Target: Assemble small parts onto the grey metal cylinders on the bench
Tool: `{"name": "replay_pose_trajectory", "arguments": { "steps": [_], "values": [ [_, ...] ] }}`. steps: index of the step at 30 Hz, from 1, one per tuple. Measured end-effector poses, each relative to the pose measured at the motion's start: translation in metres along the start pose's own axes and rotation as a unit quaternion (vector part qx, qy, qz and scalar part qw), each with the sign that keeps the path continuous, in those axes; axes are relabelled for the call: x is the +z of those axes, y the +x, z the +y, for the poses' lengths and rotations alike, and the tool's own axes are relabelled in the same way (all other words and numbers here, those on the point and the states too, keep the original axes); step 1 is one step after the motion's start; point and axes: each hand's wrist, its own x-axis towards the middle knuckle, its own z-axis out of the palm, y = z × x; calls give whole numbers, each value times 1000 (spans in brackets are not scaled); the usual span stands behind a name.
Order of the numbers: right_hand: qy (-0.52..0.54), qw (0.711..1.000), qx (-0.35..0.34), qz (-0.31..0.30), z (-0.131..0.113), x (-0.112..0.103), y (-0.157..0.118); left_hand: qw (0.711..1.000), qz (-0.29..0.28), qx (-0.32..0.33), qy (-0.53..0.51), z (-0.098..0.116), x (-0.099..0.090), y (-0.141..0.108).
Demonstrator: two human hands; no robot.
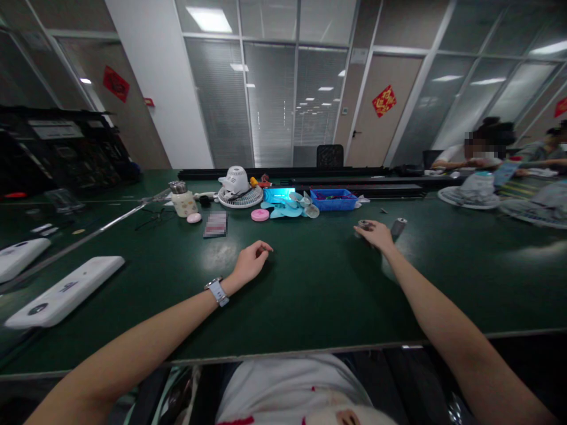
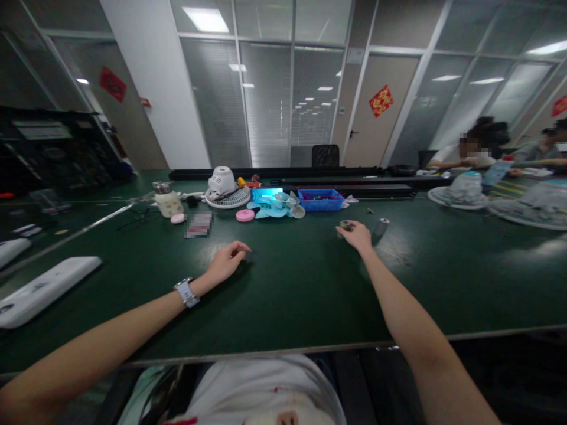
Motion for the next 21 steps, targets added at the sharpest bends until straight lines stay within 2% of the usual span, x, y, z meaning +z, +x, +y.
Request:
{"name": "replay_pose_trajectory", "arguments": {
  "steps": [3, 6, 7, 9, 11, 13, 16, 21],
  "values": [
    [1, 999, 36, -20, -8, 1, -5, 1000, -5, 5, -17, 4, -1, -2],
    [120, 992, -16, -44, -42, 9, -29, 999, -10, 32, -22, 14, -2, -5],
    [181, 979, -44, -78, -58, 14, -43, 999, -11, 48, -20, 17, -3, -6],
    [288, 936, -104, -172, -90, 25, -75, 996, -11, 84, -13, 25, -2, -10],
    [330, 893, -159, -261, -118, 35, -108, 993, -13, 115, -8, 33, -1, -14],
    [334, 862, -201, -324, -137, 41, -135, 990, -23, 142, -3, 39, 2, -18],
    [321, 845, -234, -358, -146, 44, -156, 987, -32, 160, 3, 45, 5, -20],
    [303, 852, -261, -337, -143, 43, -156, 992, -34, 121, -22, 47, 10, -13]
  ]
}}
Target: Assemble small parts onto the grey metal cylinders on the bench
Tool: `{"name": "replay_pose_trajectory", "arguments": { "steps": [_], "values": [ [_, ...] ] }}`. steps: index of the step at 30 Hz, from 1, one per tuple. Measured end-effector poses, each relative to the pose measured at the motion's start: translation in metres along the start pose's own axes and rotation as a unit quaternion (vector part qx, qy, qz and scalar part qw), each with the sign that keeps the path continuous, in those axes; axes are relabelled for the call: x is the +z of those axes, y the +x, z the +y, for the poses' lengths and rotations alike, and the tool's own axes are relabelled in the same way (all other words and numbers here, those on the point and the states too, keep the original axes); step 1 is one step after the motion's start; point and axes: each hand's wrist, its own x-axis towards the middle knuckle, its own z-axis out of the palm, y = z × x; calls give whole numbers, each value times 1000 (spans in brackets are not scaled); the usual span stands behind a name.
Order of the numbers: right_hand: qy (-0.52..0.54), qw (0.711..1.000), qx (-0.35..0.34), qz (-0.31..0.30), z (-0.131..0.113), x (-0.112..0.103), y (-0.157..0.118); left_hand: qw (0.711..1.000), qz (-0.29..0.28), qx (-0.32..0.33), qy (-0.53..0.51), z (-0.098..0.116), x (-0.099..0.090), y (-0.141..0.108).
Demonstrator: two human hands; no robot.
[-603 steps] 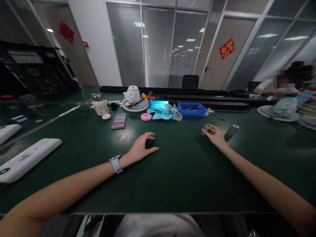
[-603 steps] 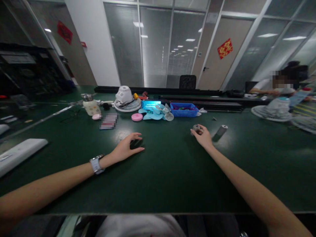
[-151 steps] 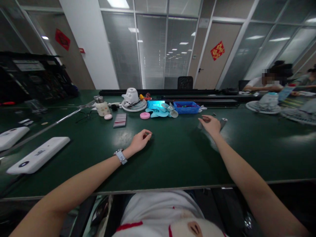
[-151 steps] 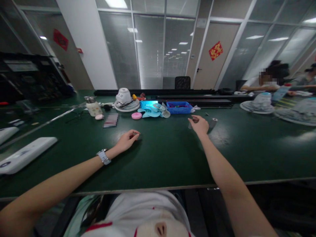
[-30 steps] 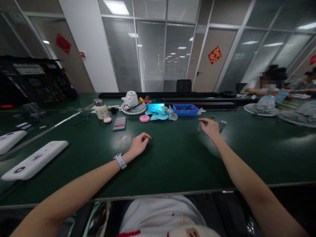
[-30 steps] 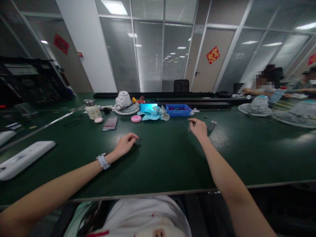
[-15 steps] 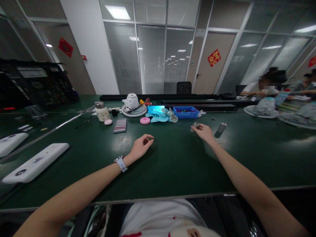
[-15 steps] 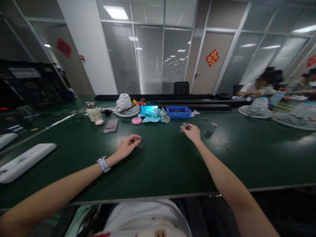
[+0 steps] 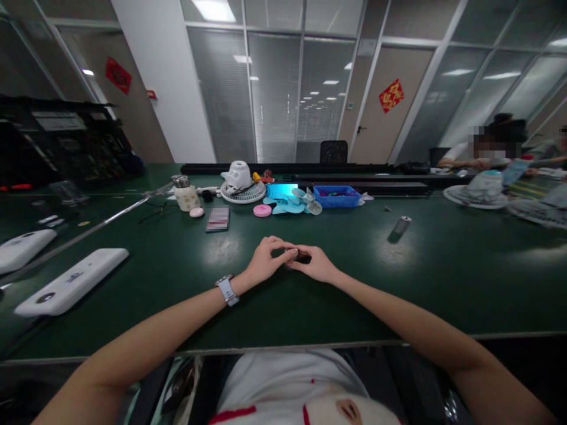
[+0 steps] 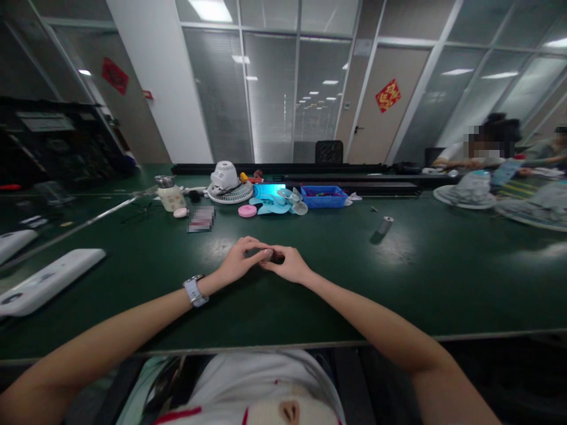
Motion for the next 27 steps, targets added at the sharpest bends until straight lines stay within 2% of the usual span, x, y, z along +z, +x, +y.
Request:
{"name": "replay_pose_trajectory", "arguments": {
  "steps": [5, 12, 15, 17, 19, 21, 23, 25, 27],
  "values": [
    [-25, 1000, -4, 2, -1, -1, 0, 1000, -1, -10, -27, -4, -1, 7],
    [-41, 999, 3, 12, -5, 5, -4, 998, 55, 10, -15, -2, -9, 9],
    [-51, 998, 7, 28, -6, -1, -3, 996, 84, -9, -6, -13, -14, 11],
    [-48, 996, 12, 73, -1, -18, 1, 997, 68, -30, 18, -26, -17, 10],
    [-42, 987, 25, 156, 11, -47, 6, 998, 15, -53, 43, -39, -17, 9],
    [-70, 963, 55, 254, 31, -85, 9, 996, -32, -67, 55, -49, -16, 7],
    [-146, 925, 107, 335, 55, -122, 9, 994, -57, -66, 71, -53, -15, 6],
    [-230, 882, 180, 369, 79, -151, 5, 993, -64, -55, 86, -53, -13, 5],
    [-289, 851, 254, 357, 98, -169, 0, 993, -63, -48, 88, -51, -13, 5]
  ]
}}
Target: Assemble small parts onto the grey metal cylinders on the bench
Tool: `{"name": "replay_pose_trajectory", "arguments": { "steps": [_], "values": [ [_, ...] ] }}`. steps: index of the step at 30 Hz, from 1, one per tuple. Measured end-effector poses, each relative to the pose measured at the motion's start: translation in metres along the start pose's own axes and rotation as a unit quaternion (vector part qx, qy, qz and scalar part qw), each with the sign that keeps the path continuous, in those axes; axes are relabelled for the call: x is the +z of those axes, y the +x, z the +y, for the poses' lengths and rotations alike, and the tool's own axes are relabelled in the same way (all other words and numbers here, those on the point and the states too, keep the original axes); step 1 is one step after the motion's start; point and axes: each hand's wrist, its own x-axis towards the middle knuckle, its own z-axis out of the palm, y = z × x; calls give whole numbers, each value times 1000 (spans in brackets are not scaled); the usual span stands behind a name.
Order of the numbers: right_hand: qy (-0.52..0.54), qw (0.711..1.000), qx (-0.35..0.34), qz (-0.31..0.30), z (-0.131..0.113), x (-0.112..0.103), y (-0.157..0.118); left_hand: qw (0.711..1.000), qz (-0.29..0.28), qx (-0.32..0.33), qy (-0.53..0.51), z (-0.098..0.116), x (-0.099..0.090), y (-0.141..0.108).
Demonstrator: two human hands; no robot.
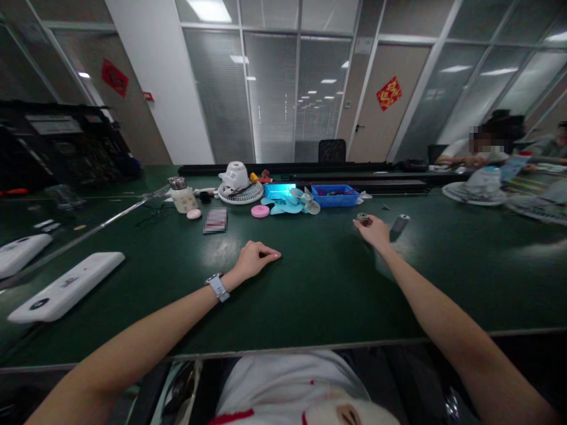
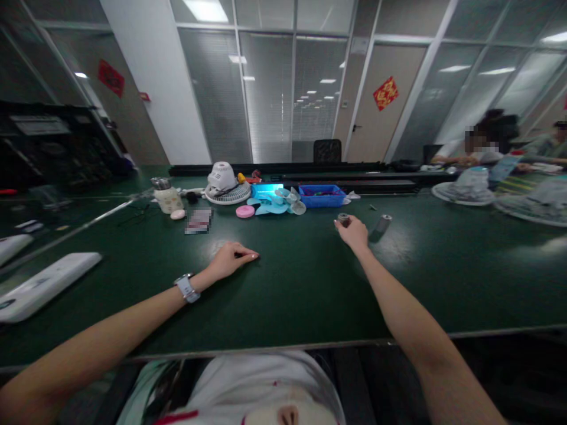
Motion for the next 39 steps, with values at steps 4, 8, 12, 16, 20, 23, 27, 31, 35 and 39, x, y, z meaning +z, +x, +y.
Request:
{"name": "replay_pose_trajectory", "arguments": {
  "steps": [4, 8, 12, 16, 20, 23, 27, 31, 35, 39],
  "values": [
    [-51, 996, 63, -47, 13, 2, 4, 998, 47, -29, -30, 3, 0, 0],
    [-49, 996, -6, 79, -22, 3, -27, 985, 123, -83, -83, 4, 1, 0],
    [20, 945, -324, -28, -84, 13, -91, 978, 138, -105, -119, 2, 4, 1],
    [68, 819, -514, -244, -125, 34, -146, 977, 144, -87, -134, -1, 7, 1],
    [82, 808, -509, -285, -129, 46, -156, 979, 138, -80, -125, 1, 6, 0],
    [92, 835, -470, -270, -123, 47, -149, 981, 132, -89, -107, 4, 4, -1],
    [83, 857, -451, -236, -115, 40, -130, 982, 124, -93, -107, 10, 2, -3],
    [36, 903, -418, -92, -94, 15, -87, 983, 116, -94, -107, 12, 1, -3],
    [-35, 945, -321, 45, -55, -13, -36, 984, 109, -96, -101, 11, 2, -3],
    [-87, 962, -253, 53, -26, -22, -10, 986, 102, -97, -94, 9, 3, -3]
  ]
}}
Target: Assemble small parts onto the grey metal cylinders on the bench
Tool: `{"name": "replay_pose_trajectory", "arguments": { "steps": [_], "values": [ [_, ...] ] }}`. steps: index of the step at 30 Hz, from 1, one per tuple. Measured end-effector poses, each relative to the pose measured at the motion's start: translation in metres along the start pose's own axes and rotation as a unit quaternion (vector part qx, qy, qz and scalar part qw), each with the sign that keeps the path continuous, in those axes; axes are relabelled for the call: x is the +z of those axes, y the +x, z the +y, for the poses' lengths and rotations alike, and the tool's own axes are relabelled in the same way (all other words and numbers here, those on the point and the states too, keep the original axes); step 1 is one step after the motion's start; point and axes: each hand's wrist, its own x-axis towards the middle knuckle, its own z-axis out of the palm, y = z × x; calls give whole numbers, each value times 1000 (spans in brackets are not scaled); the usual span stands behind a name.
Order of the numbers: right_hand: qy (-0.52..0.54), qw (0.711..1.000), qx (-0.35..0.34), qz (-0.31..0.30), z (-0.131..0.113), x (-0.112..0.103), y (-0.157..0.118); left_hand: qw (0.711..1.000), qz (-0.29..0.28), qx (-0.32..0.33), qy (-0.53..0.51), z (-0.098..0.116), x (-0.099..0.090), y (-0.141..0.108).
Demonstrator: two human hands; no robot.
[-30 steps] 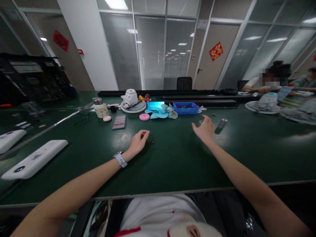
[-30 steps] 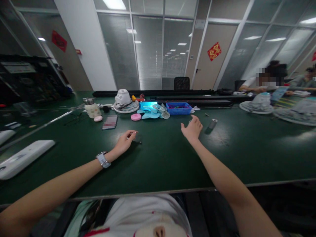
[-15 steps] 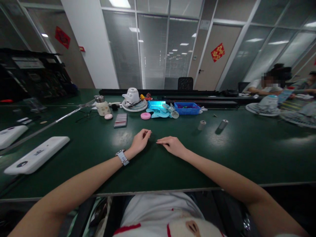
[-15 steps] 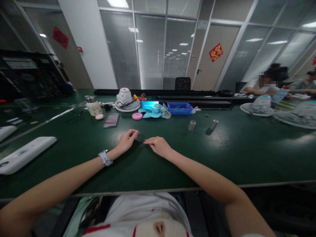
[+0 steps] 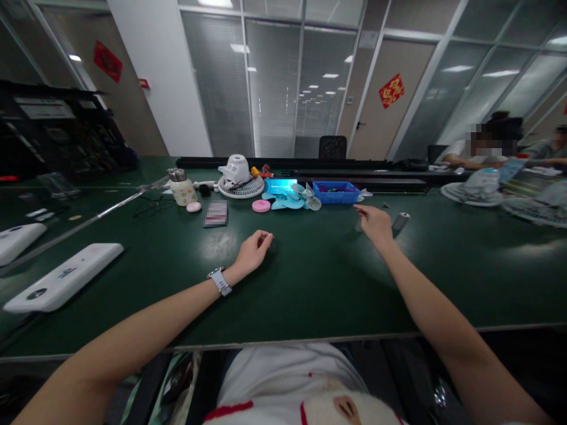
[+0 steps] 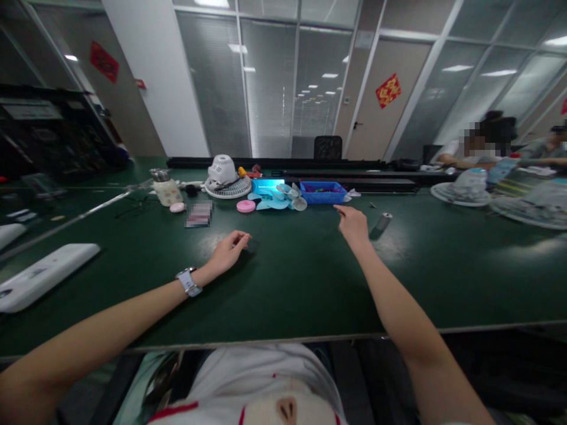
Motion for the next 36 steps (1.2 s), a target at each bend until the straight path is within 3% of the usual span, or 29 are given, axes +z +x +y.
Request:
{"name": "replay_pose_trajectory", "arguments": {
  "steps": [7, 12, 36],
  "values": [
    [-1, 998, 37, -40, 5, 6, -1, 1000, -2, 14, 2, -3, 0, 1],
    [6, 999, 52, -5, 9, 3, 1, 1000, 3, 14, 8, -3, 0, 0],
    [24, 995, 98, 9, 14, 3, 0, 1000, -8, 10, 2, -7, 2, 2]
  ]
}}
